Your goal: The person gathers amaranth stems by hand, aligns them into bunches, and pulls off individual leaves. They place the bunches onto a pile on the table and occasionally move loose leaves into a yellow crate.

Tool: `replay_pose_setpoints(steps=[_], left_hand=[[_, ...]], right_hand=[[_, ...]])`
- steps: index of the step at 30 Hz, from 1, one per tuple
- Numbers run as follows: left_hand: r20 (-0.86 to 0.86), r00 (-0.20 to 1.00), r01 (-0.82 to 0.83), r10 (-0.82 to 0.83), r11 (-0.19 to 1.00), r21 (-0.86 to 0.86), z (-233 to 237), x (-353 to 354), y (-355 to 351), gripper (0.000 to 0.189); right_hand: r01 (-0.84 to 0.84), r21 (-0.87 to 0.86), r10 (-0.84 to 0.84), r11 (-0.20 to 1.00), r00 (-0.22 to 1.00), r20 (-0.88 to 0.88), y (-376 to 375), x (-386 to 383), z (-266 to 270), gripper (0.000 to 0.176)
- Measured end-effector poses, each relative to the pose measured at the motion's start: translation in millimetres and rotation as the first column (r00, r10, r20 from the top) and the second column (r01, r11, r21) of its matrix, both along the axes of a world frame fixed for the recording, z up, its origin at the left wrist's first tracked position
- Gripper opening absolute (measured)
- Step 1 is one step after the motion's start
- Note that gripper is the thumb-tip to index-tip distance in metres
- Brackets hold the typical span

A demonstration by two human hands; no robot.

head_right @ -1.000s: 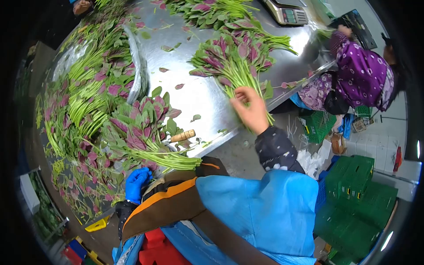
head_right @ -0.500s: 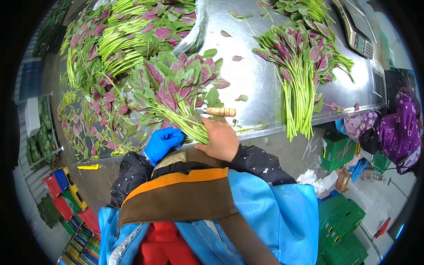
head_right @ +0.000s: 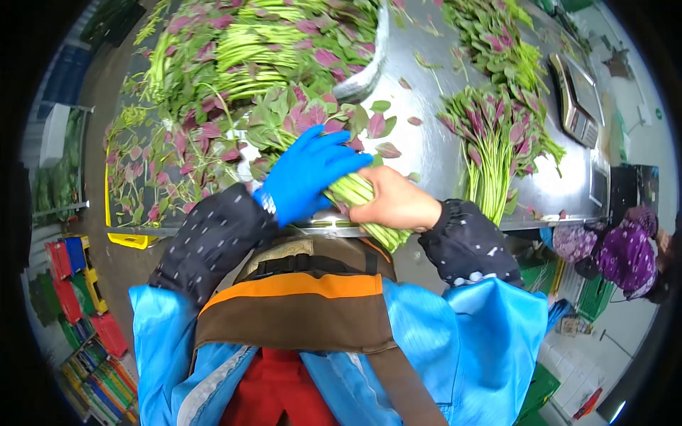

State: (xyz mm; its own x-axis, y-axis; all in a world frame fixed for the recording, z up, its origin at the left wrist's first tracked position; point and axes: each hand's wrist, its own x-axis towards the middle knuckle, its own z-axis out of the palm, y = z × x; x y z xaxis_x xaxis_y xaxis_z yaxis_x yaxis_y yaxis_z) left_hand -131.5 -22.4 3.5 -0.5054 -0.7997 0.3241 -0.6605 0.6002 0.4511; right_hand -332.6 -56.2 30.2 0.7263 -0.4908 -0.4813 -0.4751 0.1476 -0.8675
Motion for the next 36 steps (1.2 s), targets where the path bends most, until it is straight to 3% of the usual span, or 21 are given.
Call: replay_pose_setpoints(steps=[3, 4, 5, 6, 7, 8, 9, 11, 12, 13, 14, 16, 19, 20, 22, 24, 25, 29, 32, 34, 36], left_hand=[[-0.316, 0.947, -0.005, 0.058, 0.986, 0.166, 15.0, 26.7, -20.1, 0.047], [-0.435, 0.892, -0.008, 0.122, 0.967, 0.255, 21.3, 36.8, -20.5, 0.043], [-0.627, 0.742, -0.063, 0.236, 0.956, 0.286, 26.1, 47.7, -20.3, 0.031], [-0.764, 0.563, -0.021, 0.316, 0.929, 0.370, 33.0, 61.2, -20.6, 0.030], [-0.850, 0.355, 0.045, 0.389, 0.901, 0.432, 40.4, 76.4, -20.3, 0.029], [-0.880, 0.135, 0.129, 0.456, 0.872, 0.471, 46.5, 88.0, -18.9, 0.027], [-0.842, 0.162, 0.096, 0.514, 0.841, 0.532, 53.2, 98.3, -12.9, 0.028], [-0.870, 0.122, 0.015, 0.478, 0.875, 0.483, 44.5, 109.4, -4.9, 0.028], [-0.883, 0.101, -0.023, 0.459, 0.888, 0.459, 41.9, 113.5, -0.8, 0.028], [-0.854, -0.102, 0.122, 0.510, 0.858, 0.498, 43.4, 115.7, 7.7, 0.027], [-0.800, -0.271, 0.230, 0.535, 0.843, 0.486, 28.2, 122.9, 11.6, 0.026], [-0.746, -0.373, 0.411, 0.552, 0.819, 0.401, 23.4, 144.6, 30.8, 0.030], [-0.755, -0.496, 0.343, 0.428, 0.896, 0.282, 15.2, 179.3, 50.6, 0.041], [-0.748, -0.525, 0.319, 0.406, 0.909, 0.270, 1.2, 200.4, 52.3, 0.044], [-0.667, -0.627, 0.210, 0.402, 0.912, 0.353, -19.1, 251.1, 65.0, 0.045], [-0.524, -0.775, 0.140, 0.354, 0.904, 0.403, -72.7, 309.2, 79.1, 0.044], [-0.562, -0.760, 0.134, 0.326, 0.925, 0.356, -87.6, 331.7, 93.6, 0.043], [-0.525, -0.761, 0.127, 0.380, 0.882, 0.454, -107.9, 357.6, 121.4, 0.042], [-0.544, -0.664, 0.162, 0.514, 0.808, 0.566, -106.7, 369.4, 115.4, 0.041], [-0.595, -0.570, 0.140, 0.567, 0.781, 0.609, -110.3, 378.9, 118.0, 0.043], [-0.574, -0.604, 0.178, 0.552, 0.796, 0.578, -113.9, 395.6, 127.0, 0.041]], right_hand=[[0.066, 0.170, -0.084, 0.983, 0.991, 0.100, -20.2, 18.2, 61.5, 0.032], [0.045, -0.062, -0.031, 0.997, 0.977, 0.209, -39.6, 6.2, 63.3, 0.039], [0.274, 0.242, -0.348, 0.931, 0.867, 0.357, -48.4, 2.6, 63.7, 0.044], [0.172, 0.234, -0.275, 0.957, 0.796, 0.539, -62.0, 4.7, 78.7, 0.052], [0.316, -0.047, -0.241, 0.948, 0.804, 0.543, -59.1, 15.9, 80.8, 0.056], [0.435, -0.315, -0.212, 0.843, 0.808, 0.551, -53.9, 24.7, 79.5, 0.062], [0.416, -0.462, -0.140, 0.783, 0.842, 0.521, -47.8, 47.1, 82.4, 0.069], [0.297, -0.787, -0.037, 0.540, 0.943, 0.331, -29.3, 98.7, 70.6, 0.097], [0.156, -0.855, -0.060, 0.495, 0.988, 0.145, -11.1, 130.1, 69.3, 0.106], [0.151, -0.924, 0.048, 0.352, 0.983, 0.179, -7.3, 152.1, 35.5, 0.104], [0.111, -0.941, 0.001, 0.318, 0.993, 0.117, 7.2, 173.0, 27.7, 0.097], [0.124, -0.850, -0.035, 0.511, 0.992, 0.124, 20.9, 199.3, 7.6, 0.086], [0.015, -0.813, -0.069, 0.583, 0.997, -0.032, 41.9, 232.1, 17.0, 0.076], [0.032, -0.847, -0.032, 0.530, 0.999, 0.018, 39.4, 240.8, 6.2, 0.071], [-0.242, -0.842, -0.061, 0.482, 0.950, -0.308, 32.5, 258.6, -23.7, 0.052], [-0.708, -0.632, 0.034, 0.315, 0.674, -0.738, 8.4, 257.4, -69.8, 0.033], [-0.705, -0.655, -0.002, 0.272, 0.681, -0.733, 11.1, 261.3, -60.8, 0.022], [-0.571, -0.764, 0.029, 0.300, 0.806, -0.591, 35.8, 293.8, -2.0, 0.041], [-0.857, -0.491, 0.038, 0.158, 0.502, -0.864, 15.2, 297.0, -51.5, 0.024], [-0.911, -0.385, 0.024, 0.150, 0.392, -0.919, 10.1, 311.8, -22.1, 0.024], [-0.798, -0.539, 0.003, 0.269, 0.561, -0.828, 26.6, 330.6, 29.6, 0.026]])
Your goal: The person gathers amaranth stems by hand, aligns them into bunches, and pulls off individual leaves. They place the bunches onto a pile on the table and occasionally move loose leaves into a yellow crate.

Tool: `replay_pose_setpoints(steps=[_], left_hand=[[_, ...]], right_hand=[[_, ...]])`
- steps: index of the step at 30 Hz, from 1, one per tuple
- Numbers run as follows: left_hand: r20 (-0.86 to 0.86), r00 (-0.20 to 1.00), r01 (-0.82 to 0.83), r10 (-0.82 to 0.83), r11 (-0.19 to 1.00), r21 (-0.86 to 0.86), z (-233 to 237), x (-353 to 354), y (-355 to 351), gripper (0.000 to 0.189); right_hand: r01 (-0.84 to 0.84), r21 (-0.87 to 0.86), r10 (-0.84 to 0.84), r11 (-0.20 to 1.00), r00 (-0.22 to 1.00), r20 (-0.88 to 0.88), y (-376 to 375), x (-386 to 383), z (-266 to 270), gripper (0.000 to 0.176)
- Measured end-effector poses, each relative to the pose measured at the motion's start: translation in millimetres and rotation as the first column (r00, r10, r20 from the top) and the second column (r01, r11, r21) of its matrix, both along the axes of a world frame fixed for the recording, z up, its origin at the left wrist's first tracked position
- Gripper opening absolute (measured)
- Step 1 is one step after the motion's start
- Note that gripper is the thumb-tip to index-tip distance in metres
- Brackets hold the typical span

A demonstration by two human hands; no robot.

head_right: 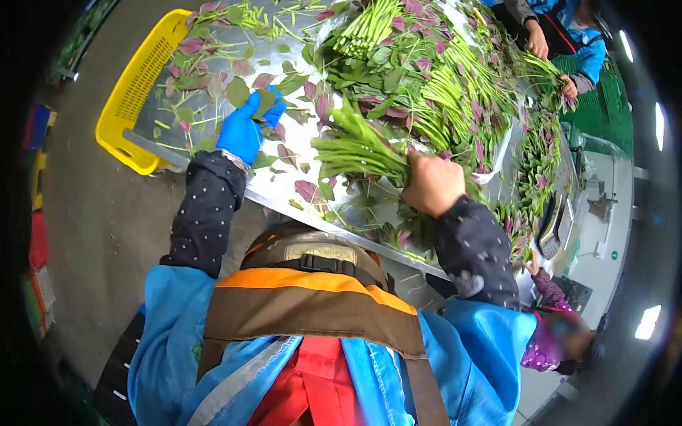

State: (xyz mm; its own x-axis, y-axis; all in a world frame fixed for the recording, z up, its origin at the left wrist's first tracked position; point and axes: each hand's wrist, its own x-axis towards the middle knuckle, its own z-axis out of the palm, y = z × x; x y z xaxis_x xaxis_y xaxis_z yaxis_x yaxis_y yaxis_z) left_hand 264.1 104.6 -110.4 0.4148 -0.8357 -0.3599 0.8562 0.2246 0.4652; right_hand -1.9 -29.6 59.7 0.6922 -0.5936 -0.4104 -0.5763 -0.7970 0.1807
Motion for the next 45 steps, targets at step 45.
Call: replay_pose_setpoints(steps=[45], left_hand=[[0.938, 0.331, -0.323, -0.105, 0.921, 0.217, 61.9, -52.1, -39.9, 0.071]], right_hand=[[-0.383, 0.653, -0.463, -0.653, 0.885, 0.056, -39.4, -125.2, -54.9, 0.056]])
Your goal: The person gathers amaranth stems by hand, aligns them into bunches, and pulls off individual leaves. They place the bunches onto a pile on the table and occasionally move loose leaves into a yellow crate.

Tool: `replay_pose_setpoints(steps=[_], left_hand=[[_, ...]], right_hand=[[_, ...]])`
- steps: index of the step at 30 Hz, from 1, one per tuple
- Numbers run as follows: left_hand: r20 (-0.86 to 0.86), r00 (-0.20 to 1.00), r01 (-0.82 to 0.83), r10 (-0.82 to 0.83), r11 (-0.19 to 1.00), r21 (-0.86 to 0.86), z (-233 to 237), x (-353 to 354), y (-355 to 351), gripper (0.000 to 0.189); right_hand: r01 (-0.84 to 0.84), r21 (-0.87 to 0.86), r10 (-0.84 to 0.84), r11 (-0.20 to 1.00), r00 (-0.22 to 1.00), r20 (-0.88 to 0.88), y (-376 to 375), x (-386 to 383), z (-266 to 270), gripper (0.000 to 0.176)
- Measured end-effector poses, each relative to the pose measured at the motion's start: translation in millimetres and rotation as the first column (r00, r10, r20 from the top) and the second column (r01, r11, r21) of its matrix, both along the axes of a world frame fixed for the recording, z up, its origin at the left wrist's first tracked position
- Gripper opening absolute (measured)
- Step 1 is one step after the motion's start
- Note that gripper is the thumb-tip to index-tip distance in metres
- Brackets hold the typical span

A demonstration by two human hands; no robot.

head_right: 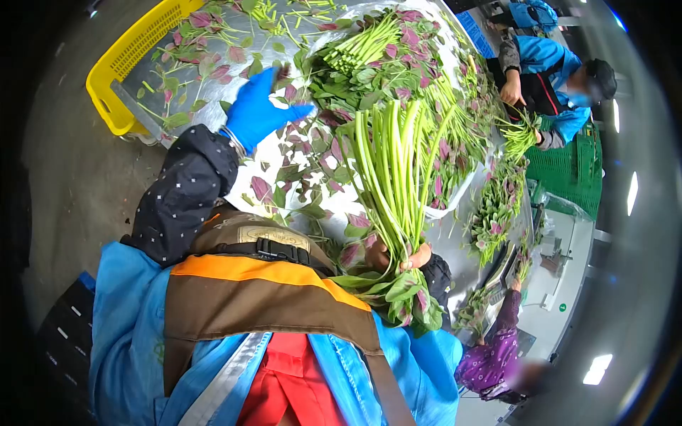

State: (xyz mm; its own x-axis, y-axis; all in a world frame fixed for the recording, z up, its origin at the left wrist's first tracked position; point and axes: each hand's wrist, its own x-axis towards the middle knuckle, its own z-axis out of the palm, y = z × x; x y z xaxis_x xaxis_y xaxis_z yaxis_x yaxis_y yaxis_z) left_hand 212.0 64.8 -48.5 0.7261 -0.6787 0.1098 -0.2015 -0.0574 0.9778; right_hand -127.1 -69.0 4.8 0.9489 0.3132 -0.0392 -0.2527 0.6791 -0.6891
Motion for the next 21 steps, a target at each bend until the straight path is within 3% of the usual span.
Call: replay_pose_setpoints(steps=[1, 2, 3, 5, 8, 9, 11, 12, 15, 17, 18, 19, 20, 21], left_hand=[[0.093, 0.995, 0.022, -0.024, 1.000, 0.017, 16.3, -17.0, 0.3, 0.084], [-0.262, 0.941, 0.184, -0.213, 0.974, -0.130, 37.9, -33.4, 2.1, 0.093], [-0.408, 0.808, 0.393, -0.426, 0.904, -0.167, 50.8, -42.0, 4.8, 0.100], [-0.384, 0.722, 0.512, -0.575, 0.818, -0.262, 34.7, -56.6, -2.6, 0.102], [-0.262, 0.582, 0.751, -0.770, 0.632, -0.191, 18.1, -49.1, 5.8, 0.088], [-0.462, 0.426, 0.730, -0.778, 0.597, -0.332, 23.1, -65.1, 9.5, 0.076], [-0.498, 0.144, 0.737, -0.855, 0.428, -0.522, 35.4, -87.3, 7.7, 0.053], [-0.602, 0.071, 0.790, -0.795, 0.414, -0.453, 48.4, -81.3, 9.3, 0.030], [-0.659, 0.404, 0.635, -0.634, 0.713, -0.296, 56.9, -44.9, 14.7, 0.020], [-0.335, 0.816, 0.436, -0.472, 0.882, -0.178, 31.6, -3.4, 18.0, 0.025], [-0.349, 0.915, 0.155, -0.200, 0.976, -0.153, 13.0, 7.2, 19.7, 0.024], [-0.356, 0.930, -0.145, 0.092, 0.981, -0.126, -0.2, 11.2, 19.8, 0.024], [-0.032, 0.985, -0.174, 0.172, 0.974, -0.146, 27.2, 2.5, 25.1, 0.028], [0.171, 0.966, -0.149, 0.194, 0.958, -0.244, 16.6, -4.0, 15.3, 0.042]], right_hand=[[0.010, 0.002, -0.010, 1.000, 1.000, -0.004, 0.3, 1.2, 0.3, 0.055], [0.019, 0.004, -0.019, 1.000, 1.000, -0.009, 0.7, 1.1, 1.1, 0.055], [0.031, 0.010, -0.030, 0.999, 0.999, -0.018, 3.6, 1.8, 2.6, 0.055], [-0.003, 0.055, 0.002, 0.998, 1.000, 0.031, 7.4, 11.1, 2.3, 0.053], [-0.014, 0.105, 0.004, 0.994, 0.996, 0.093, 13.2, 12.3, 0.0, 0.054], [-0.012, 0.102, 0.002, 0.995, 0.996, 0.092, 15.4, 12.2, -0.5, 0.054], [-0.024, 0.102, 0.015, 0.994, 0.996, 0.088, 18.1, 15.4, -1.4, 0.054], [-0.016, 0.091, 0.010, 0.996, 0.998, 0.060, 19.8, 17.7, 1.3, 0.054], [0.003, 0.095, -0.001, 0.995, 1.000, -0.013, 22.0, 14.6, 3.5, 0.051], [-0.002, 0.078, 0.004, 0.997, 1.000, -0.024, 22.5, 11.4, 3.7, 0.051], [-0.020, 0.046, 0.021, 0.999, 1.000, -0.019, 20.8, 15.0, 7.1, 0.049], [-0.041, 0.014, 0.041, 0.999, 0.999, -0.017, 18.8, 15.4, 9.4, 0.048], [-0.021, -0.010, 0.020, 1.000, 0.998, -0.067, 14.3, 6.5, 3.6, 0.048], [-0.023, -0.022, 0.021, 0.999, 0.997, -0.072, 13.9, 5.8, 0.4, 0.048]])
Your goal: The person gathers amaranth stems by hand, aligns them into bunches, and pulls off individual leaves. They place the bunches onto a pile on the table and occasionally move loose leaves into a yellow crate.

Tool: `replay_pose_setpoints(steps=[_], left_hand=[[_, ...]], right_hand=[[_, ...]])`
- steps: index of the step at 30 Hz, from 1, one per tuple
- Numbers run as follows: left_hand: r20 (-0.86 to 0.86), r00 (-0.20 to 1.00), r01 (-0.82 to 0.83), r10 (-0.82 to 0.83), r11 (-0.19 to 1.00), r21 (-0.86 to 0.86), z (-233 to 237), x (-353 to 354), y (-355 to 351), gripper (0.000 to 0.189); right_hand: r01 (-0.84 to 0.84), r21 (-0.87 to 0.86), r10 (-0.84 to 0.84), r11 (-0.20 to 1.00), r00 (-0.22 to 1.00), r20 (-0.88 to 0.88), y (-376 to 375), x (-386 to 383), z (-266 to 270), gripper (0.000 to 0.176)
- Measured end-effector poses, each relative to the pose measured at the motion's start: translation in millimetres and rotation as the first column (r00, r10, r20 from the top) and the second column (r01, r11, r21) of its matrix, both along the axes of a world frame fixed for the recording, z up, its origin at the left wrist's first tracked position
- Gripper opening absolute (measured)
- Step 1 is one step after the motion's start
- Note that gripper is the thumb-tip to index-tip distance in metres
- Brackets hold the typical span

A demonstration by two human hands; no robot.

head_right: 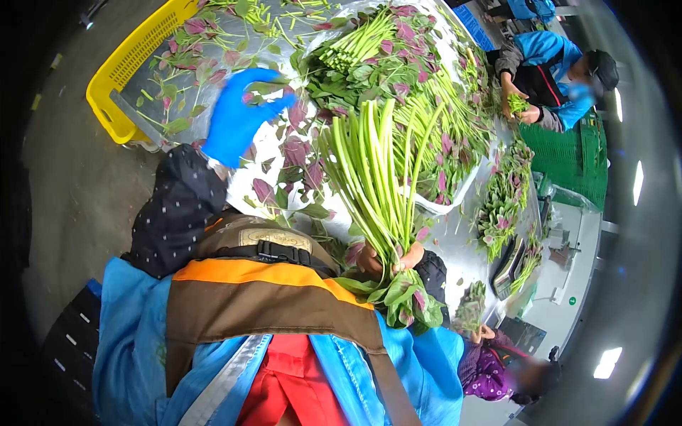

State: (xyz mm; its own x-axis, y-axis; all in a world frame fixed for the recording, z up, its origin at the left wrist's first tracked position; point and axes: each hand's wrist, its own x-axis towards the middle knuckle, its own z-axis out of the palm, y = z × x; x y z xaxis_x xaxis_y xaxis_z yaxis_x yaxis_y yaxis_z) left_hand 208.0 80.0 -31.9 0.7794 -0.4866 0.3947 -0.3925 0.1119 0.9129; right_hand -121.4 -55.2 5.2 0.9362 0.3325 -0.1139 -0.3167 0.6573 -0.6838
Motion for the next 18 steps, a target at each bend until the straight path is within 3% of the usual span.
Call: replay_pose_setpoints(steps=[2, 3, 4, 5, 6, 7, 8, 9, 10, 12, 15, 18], left_hand=[[0.026, 0.986, 0.162, -0.164, 0.984, 0.069, 43.9, -31.8, -1.0, 0.052], [-0.086, 0.922, 0.385, -0.378, 0.866, 0.318, 64.4, -36.1, -2.6, 0.054], [-0.252, 0.808, 0.578, -0.532, 0.637, 0.510, 77.1, -36.7, -3.3, 0.057], [-0.463, 0.551, 0.828, -0.695, 0.524, 0.200, 58.7, -36.9, -11.0, 0.062], [-0.431, 0.522, 0.845, -0.736, 0.515, 0.142, 59.1, -34.8, -12.1, 0.058], [-0.422, 0.496, 0.862, -0.759, 0.489, 0.135, 54.3, -29.7, -13.8, 0.054], [-0.415, 0.464, 0.881, -0.783, 0.456, 0.127, 49.2, -24.5, -13.8, 0.050], [-0.520, 0.389, 0.870, -0.760, 0.489, -0.064, 58.0, -20.7, -7.4, 0.036], [-0.377, 0.428, 0.861, -0.821, 0.497, -0.106, 42.9, -10.0, -8.7, 0.023], [-0.393, 0.378, 0.819, -0.838, 0.501, -0.279, 21.8, 11.1, -4.2, 0.019], [-0.586, 0.612, 0.606, -0.531, 0.791, -0.084, 22.9, 31.1, 11.5, 0.017], [-0.493, 0.606, 0.636, -0.624, 0.752, -0.170, 28.2, 10.4, 10.6, 0.020]], right_hand=[[-0.021, -0.021, 0.020, 1.000, 1.000, -0.017, -1.8, 1.2, -3.2, 0.048], [-0.016, -0.108, 0.007, 0.994, 0.996, -0.089, -5.9, -6.9, -3.2, 0.049], [-0.049, -0.105, 0.042, 0.993, 0.997, -0.066, -5.6, -1.6, -2.1, 0.049], [-0.028, -0.037, 0.026, 0.999, 0.998, -0.060, -1.8, 0.9, -3.2, 0.052], [-0.004, 0.030, 0.006, 1.000, 0.999, -0.053, 2.2, 0.8, -2.6, 0.054], [0.048, -0.061, -0.058, 0.997, 0.983, -0.172, 3.0, -2.7, 5.9, 0.055], [-0.027, -0.037, 0.022, 0.999, 0.990, -0.139, -0.1, -5.4, -1.0, 0.054], [-0.020, -0.038, 0.017, 0.999, 0.997, -0.082, 3.6, 0.2, 0.2, 0.054], [-0.010, -0.038, 0.009, 0.999, 1.000, -0.026, 8.1, 5.7, 3.1, 0.054], [0.030, -0.110, -0.036, 0.994, 0.998, -0.053, 10.3, 4.4, 10.9, 0.052], [0.015, -0.052, -0.018, 0.999, 0.997, -0.075, 12.3, 8.7, 15.6, 0.047], [-0.010, -0.049, 0.007, 0.999, 0.998, -0.068, 11.0, 9.8, 9.5, 0.048]])
